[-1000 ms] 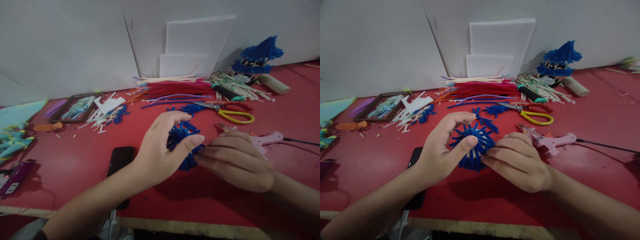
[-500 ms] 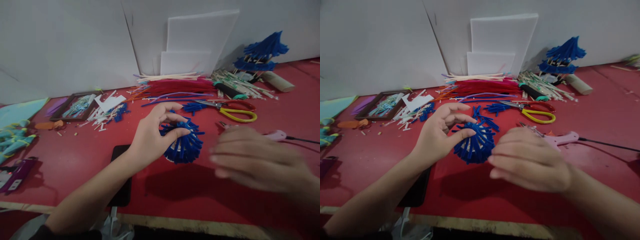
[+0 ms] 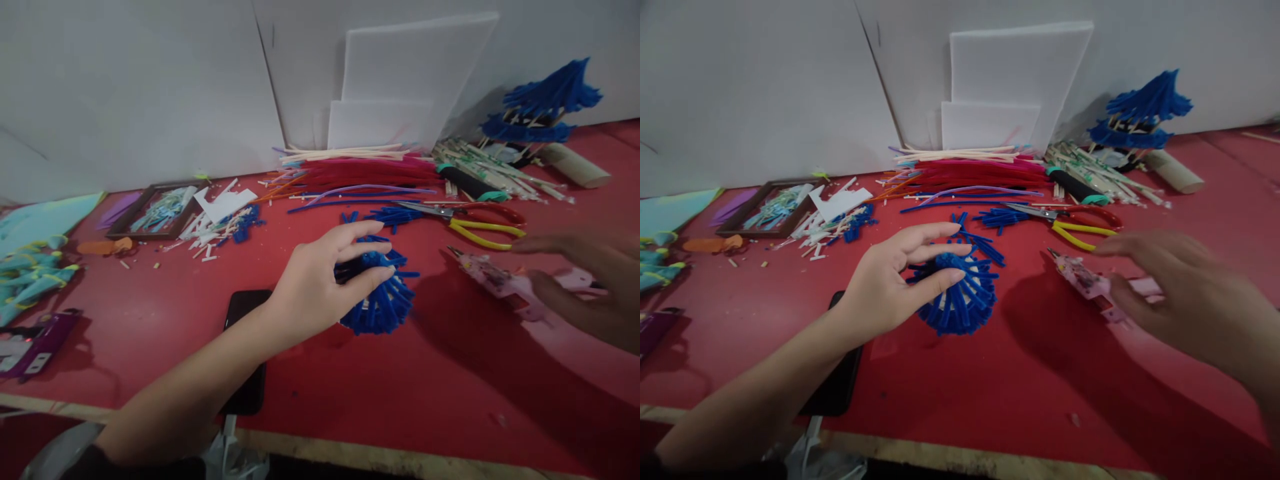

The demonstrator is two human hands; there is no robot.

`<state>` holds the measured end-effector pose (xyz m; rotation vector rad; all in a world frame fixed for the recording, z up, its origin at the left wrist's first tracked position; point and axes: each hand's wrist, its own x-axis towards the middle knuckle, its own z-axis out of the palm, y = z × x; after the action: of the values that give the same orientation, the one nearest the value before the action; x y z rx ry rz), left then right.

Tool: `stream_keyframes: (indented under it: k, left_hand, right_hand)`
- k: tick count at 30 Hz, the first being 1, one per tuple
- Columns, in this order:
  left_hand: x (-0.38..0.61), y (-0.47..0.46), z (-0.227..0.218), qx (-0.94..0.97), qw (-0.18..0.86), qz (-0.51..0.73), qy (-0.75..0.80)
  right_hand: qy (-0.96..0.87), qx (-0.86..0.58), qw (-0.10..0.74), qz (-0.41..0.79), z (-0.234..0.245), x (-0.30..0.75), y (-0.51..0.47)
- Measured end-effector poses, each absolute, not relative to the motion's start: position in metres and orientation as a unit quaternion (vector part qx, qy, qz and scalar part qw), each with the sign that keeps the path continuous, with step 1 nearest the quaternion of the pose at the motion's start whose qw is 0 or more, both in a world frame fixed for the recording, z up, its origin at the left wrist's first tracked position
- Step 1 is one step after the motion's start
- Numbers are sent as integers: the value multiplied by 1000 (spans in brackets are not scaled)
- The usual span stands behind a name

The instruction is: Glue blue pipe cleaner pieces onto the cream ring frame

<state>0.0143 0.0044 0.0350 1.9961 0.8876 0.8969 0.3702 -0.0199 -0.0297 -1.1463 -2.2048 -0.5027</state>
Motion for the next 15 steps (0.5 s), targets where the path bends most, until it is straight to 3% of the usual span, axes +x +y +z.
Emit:
stream_keyframes:
  k: [3,5,15]
  left_hand:
    - [14,5,34,777,391,353,344]
    - [14,5,34,778,390,354,342]
    - [13,7,36,791,383,357,316]
  right_hand:
    - [-862,-343,348,-136,-7,320,-43]
    - [-889,-296,329,-115,3,288,-52]
    - [-867,-235,404,-172,-3,239,-30]
